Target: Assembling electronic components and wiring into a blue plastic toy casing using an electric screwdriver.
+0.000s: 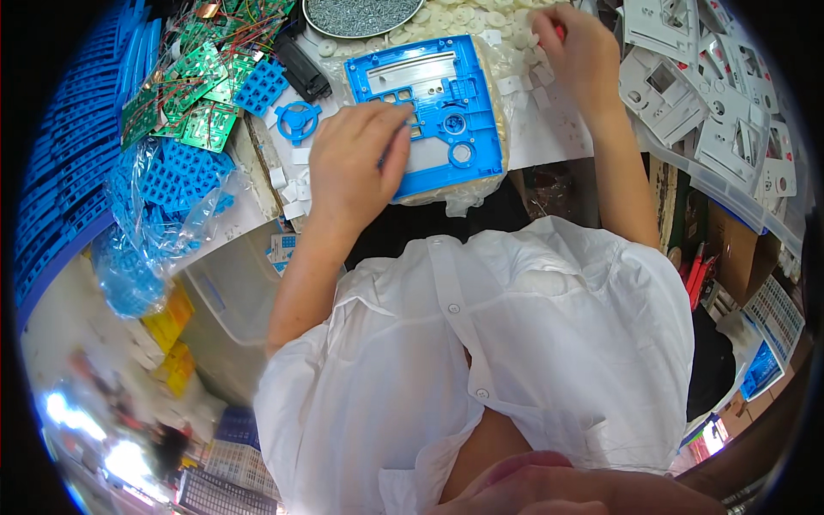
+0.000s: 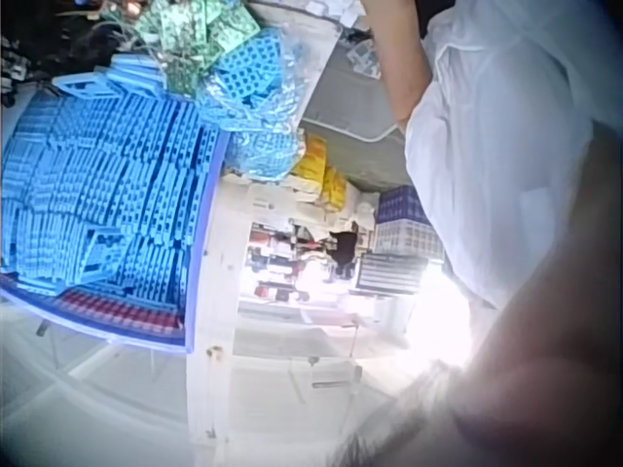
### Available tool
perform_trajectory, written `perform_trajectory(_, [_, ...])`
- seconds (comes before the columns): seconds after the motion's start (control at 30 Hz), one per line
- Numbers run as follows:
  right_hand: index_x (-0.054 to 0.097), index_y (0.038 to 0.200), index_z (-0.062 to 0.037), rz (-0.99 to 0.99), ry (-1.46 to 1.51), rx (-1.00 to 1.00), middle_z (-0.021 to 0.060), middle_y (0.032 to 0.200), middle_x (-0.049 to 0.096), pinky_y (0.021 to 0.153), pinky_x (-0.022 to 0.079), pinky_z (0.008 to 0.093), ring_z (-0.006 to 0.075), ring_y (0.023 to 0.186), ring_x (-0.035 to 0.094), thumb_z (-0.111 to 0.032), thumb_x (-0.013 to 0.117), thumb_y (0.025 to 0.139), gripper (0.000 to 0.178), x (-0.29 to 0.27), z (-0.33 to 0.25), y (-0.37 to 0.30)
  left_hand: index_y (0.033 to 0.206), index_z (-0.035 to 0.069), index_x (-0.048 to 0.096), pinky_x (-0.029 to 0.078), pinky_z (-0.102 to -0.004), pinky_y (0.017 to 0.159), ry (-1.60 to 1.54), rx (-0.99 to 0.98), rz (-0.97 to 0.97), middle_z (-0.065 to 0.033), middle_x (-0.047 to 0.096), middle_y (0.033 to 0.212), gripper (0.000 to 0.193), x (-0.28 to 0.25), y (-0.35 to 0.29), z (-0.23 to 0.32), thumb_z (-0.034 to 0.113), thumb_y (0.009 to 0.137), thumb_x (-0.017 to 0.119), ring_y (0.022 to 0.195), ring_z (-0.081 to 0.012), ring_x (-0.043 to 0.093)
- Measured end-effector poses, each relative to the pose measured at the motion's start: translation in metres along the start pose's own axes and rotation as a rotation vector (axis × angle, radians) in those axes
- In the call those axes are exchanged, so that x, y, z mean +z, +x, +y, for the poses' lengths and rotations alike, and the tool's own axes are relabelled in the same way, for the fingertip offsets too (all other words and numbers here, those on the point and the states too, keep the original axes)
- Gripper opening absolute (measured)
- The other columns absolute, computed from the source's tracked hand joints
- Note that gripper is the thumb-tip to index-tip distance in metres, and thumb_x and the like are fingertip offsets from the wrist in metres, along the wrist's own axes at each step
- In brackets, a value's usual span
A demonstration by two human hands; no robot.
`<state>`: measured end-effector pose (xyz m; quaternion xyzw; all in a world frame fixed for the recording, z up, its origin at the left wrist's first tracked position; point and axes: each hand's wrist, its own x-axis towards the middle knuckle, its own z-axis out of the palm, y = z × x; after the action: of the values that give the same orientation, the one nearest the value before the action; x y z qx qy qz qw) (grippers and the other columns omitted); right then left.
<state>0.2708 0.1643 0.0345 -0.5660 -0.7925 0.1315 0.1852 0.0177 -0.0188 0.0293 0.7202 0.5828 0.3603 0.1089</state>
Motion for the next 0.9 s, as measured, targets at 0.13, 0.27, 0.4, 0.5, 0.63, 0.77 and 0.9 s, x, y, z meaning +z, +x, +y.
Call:
perform_trajectory(0.13, [0.073,0.088,-0.0073,-0.188,0.248,-0.447,0.0081,0.081,0.070,0.068,0.050,0.0348,0.0246,0.075,0.065,-0.016,0.078,0.085,0.011,-0.005,-0.044,-0.065,0.105,0.008,0.072,0.045,-0.0438,0.092,-0.010,0.135,-0.051,-0.0064,0.070,0.107,0.022,0.007,0.001,0.004,0.009,0.083,0.074,0.101,-0.0295,0.063])
perform_trajectory(0.27, [0.067,0.082,-0.0079,-0.107,0.076,-0.641,0.0063,0.077,0.065,0.068,0.047,0.0374,0.0254,0.073,0.060,-0.014,0.078,0.082,0.013,0.011,-0.061,-0.075,0.102,0.008,0.071,0.042,-0.0453,0.096,0.020,0.139,-0.065,-0.0038,0.068,0.105,0.021,0.010,-0.002,0.005,0.012,0.082,0.074,0.103,-0.0269,0.061])
perform_trajectory(0.4, [0.063,0.081,-0.0091,-0.073,0.074,-0.710,0.0054,0.079,0.063,0.068,0.045,0.0388,0.0258,0.075,0.058,-0.011,0.078,0.080,0.015,0.022,-0.062,-0.071,0.102,0.008,0.071,0.041,-0.0456,0.097,0.007,0.131,-0.067,-0.0038,0.067,0.104,0.020,0.010,-0.004,0.005,0.012,0.082,0.073,0.103,-0.0267,0.061])
perform_trajectory(0.5, [0.064,0.082,-0.0096,-0.060,0.061,-0.667,0.0046,0.080,0.064,0.068,0.046,0.0393,0.0258,0.079,0.060,-0.014,0.077,0.080,0.014,0.022,-0.060,-0.072,0.102,0.008,0.071,0.041,-0.0458,0.097,0.003,0.131,-0.059,-0.0039,0.067,0.105,0.020,0.012,-0.005,0.004,0.012,0.082,0.073,0.104,-0.0266,0.060])
perform_trajectory(0.63, [0.070,0.092,-0.0081,-0.150,0.256,-0.492,0.0048,0.087,0.064,0.075,0.049,0.0386,0.0254,0.083,0.058,-0.007,0.081,0.076,0.020,-0.001,-0.060,-0.075,0.105,0.008,0.072,0.043,-0.0449,0.095,0.001,0.111,-0.089,-0.0060,0.068,0.109,0.022,0.010,-0.006,0.005,0.009,0.082,0.074,0.107,-0.0297,0.061])
perform_trajectory(0.77, [0.073,0.096,-0.0092,-0.166,0.250,-0.711,0.0056,0.099,0.066,0.082,0.052,0.0380,0.0285,0.096,0.059,-0.006,0.082,0.073,0.024,0.002,-0.054,-0.069,0.105,0.008,0.072,0.044,-0.0451,0.094,-0.001,0.119,-0.076,-0.0067,0.068,0.110,0.023,0.010,-0.005,0.005,0.009,0.082,0.074,0.106,-0.0300,0.061])
perform_trajectory(0.9, [0.072,0.092,-0.0100,-0.167,0.244,-0.726,0.0046,0.102,0.065,0.082,0.053,0.0380,0.0290,0.099,0.058,-0.007,0.081,0.073,0.021,0.007,-0.061,-0.066,0.107,0.007,0.073,0.046,-0.0457,0.094,-0.041,0.128,-0.019,-0.0084,0.068,0.111,0.027,0.007,-0.007,0.003,0.006,0.080,0.074,0.105,-0.0309,0.062])
